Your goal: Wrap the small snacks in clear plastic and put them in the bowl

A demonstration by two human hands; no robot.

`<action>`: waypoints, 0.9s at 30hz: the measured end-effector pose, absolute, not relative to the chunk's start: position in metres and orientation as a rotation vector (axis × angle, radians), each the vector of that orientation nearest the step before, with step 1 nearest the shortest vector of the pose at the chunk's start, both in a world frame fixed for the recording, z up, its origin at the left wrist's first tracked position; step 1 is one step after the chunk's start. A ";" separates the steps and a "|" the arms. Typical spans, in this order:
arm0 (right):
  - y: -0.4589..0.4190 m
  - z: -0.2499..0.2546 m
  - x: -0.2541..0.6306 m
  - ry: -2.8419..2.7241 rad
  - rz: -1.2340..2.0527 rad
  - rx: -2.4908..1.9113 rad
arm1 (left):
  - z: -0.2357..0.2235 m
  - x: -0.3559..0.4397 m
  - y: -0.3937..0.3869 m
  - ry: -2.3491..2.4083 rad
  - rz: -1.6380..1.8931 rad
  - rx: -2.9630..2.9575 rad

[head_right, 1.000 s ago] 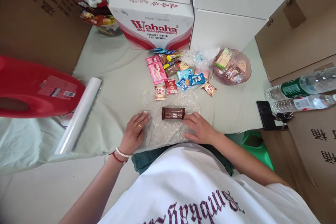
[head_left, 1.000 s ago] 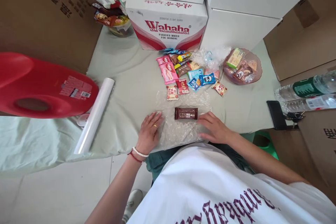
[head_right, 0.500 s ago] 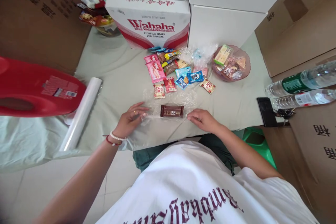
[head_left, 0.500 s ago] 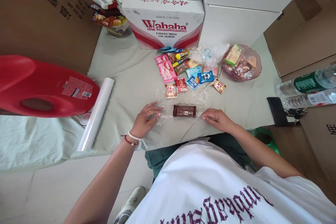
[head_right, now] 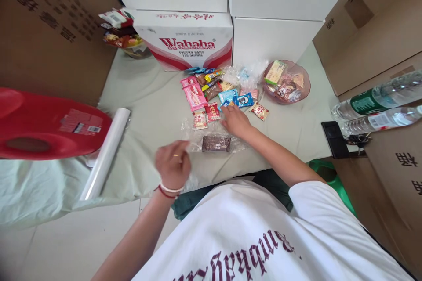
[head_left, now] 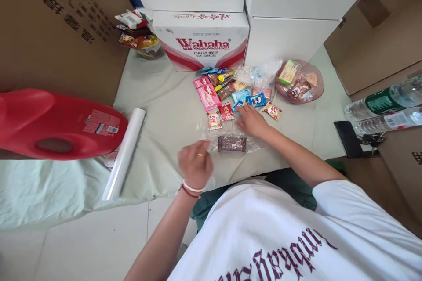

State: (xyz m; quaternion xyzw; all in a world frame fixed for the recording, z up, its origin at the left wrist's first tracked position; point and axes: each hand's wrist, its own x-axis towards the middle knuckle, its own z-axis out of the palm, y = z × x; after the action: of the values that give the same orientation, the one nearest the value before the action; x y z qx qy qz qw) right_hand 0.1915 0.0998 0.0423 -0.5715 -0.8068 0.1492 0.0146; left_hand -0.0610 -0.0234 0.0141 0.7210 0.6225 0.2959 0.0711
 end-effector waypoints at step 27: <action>0.002 0.013 0.180 -2.868 0.434 -1.166 | -0.031 -0.063 -0.006 2.010 1.165 1.453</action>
State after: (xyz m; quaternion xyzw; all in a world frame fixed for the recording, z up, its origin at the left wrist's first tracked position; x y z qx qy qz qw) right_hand 0.1798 0.0024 0.0135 -0.3729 -0.9174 0.1389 0.0077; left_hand -0.0632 -0.0057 -0.0308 0.5198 0.7187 0.4166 0.1994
